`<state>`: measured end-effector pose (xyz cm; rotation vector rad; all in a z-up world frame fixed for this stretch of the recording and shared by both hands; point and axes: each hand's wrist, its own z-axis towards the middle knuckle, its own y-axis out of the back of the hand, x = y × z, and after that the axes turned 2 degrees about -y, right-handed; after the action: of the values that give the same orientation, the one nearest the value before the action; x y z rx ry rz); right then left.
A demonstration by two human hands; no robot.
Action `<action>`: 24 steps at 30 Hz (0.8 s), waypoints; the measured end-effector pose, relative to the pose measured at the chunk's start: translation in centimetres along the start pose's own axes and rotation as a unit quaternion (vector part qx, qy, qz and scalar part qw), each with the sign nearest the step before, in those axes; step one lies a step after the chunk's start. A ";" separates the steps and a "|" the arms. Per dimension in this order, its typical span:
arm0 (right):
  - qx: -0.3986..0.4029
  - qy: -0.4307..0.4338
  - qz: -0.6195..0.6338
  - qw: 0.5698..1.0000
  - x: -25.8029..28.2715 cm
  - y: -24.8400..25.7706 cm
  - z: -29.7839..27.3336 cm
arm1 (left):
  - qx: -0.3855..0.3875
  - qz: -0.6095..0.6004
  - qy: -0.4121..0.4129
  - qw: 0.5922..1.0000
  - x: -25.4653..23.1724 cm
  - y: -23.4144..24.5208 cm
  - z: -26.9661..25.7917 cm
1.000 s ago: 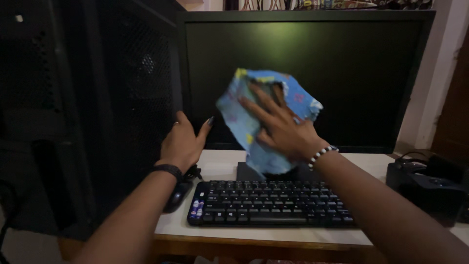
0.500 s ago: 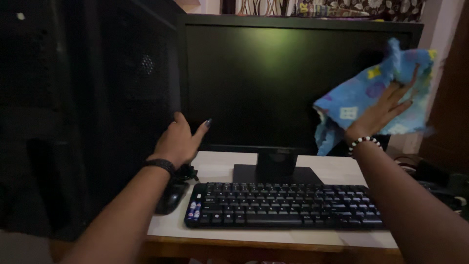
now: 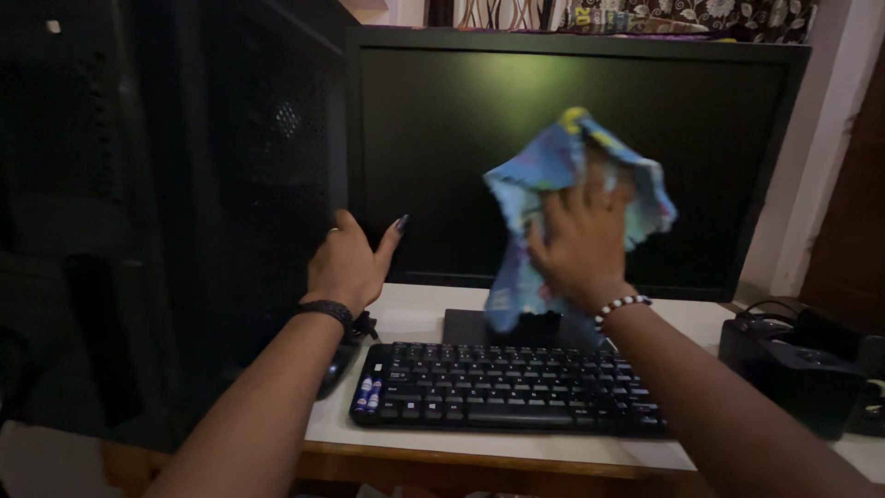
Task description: The person wipes a computer monitor screen, keyboard, and desk surface using a blue patterned cloth. They move the keyboard aside to clean underneath, then return it to its original position.
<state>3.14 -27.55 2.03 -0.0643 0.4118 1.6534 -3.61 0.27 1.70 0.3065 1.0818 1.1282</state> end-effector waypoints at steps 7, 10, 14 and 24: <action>0.188 0.230 -0.022 0.955 5.2 2.8 0.3 | -0.046 0.002 -0.043 0.998 0.7 -0.6 0.4; 0.130 0.334 0.136 0.924 4.1 3.0 -0.1 | -0.031 -0.005 -0.022 0.999 0.8 -0.6 0.6; 0.218 0.327 0.107 0.913 0.5 3.6 -0.5 | -0.036 0.009 -0.074 0.997 1.6 0.3 0.3; 0.112 0.040 -0.033 0.992 -7.4 4.1 -0.8 | -0.001 0.044 -0.047 0.998 0.9 0.3 0.4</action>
<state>0.00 -35.09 4.33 0.0248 0.6475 1.5343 -3.47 1.30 1.60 0.4051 0.9920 1.1810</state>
